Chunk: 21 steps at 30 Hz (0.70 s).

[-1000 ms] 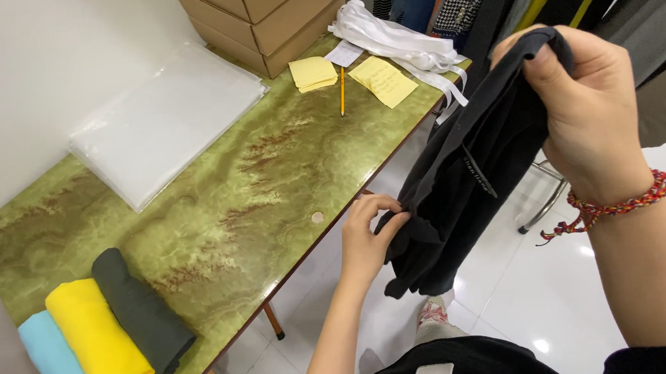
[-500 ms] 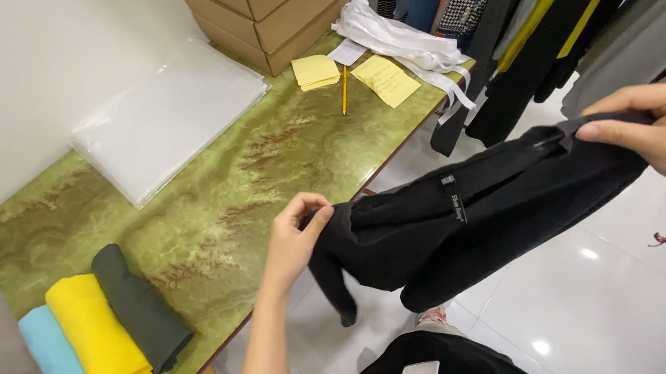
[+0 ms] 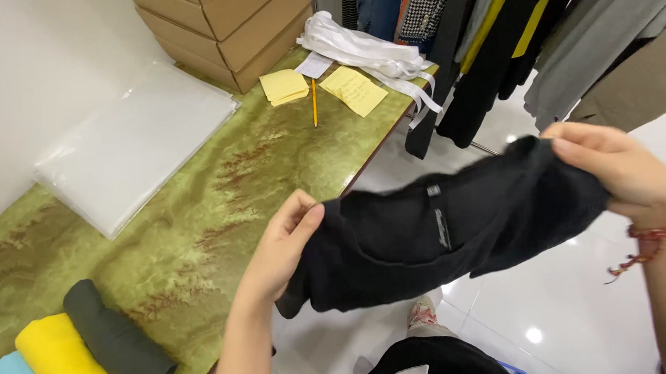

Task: Removing shirts from hangers and folding them on a table

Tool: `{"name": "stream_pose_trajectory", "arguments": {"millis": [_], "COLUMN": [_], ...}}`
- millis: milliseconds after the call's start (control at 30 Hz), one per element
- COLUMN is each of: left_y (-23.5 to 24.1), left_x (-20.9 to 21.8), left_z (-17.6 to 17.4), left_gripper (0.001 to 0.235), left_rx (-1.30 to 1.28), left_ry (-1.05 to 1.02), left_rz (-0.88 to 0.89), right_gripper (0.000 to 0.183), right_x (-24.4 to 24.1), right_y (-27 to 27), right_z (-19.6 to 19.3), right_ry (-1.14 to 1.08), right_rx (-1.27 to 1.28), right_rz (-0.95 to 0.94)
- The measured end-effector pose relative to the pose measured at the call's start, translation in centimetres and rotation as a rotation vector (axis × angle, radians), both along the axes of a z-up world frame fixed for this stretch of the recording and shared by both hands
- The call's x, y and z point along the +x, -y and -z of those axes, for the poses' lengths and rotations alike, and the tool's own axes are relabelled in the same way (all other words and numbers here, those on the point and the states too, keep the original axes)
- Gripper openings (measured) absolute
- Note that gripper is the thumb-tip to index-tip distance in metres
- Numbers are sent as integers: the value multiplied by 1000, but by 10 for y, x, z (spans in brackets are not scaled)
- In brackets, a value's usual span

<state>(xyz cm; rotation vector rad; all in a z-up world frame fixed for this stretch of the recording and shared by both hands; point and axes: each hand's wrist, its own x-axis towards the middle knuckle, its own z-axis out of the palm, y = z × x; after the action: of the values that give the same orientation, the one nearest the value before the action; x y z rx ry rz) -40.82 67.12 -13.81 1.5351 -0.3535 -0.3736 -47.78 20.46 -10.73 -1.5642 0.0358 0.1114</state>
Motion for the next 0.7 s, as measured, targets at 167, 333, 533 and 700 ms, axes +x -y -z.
{"name": "stream_pose_trajectory", "arguments": {"millis": [167,333,533,700], "left_y": [77,122,117,107], "left_x": [10,-37,-51,-58], "left_z": [71,23,9,6], "left_gripper": [19,15,26,28], "left_rx": [-245,-232,-34,-132], "left_ry": [-278,-154,65,84], "left_rz": [-388,-316,-179,-115], "right_gripper": [28,18,17,15], "right_x": [28,4,-20,-29], "right_y": [-71,-168,-209,-227], "right_z": [91,70,27,19], "right_ry": [-181,-177,-47,-75], "right_rx": [214,300,257,188], "right_rz": [322,286,331,362]}}
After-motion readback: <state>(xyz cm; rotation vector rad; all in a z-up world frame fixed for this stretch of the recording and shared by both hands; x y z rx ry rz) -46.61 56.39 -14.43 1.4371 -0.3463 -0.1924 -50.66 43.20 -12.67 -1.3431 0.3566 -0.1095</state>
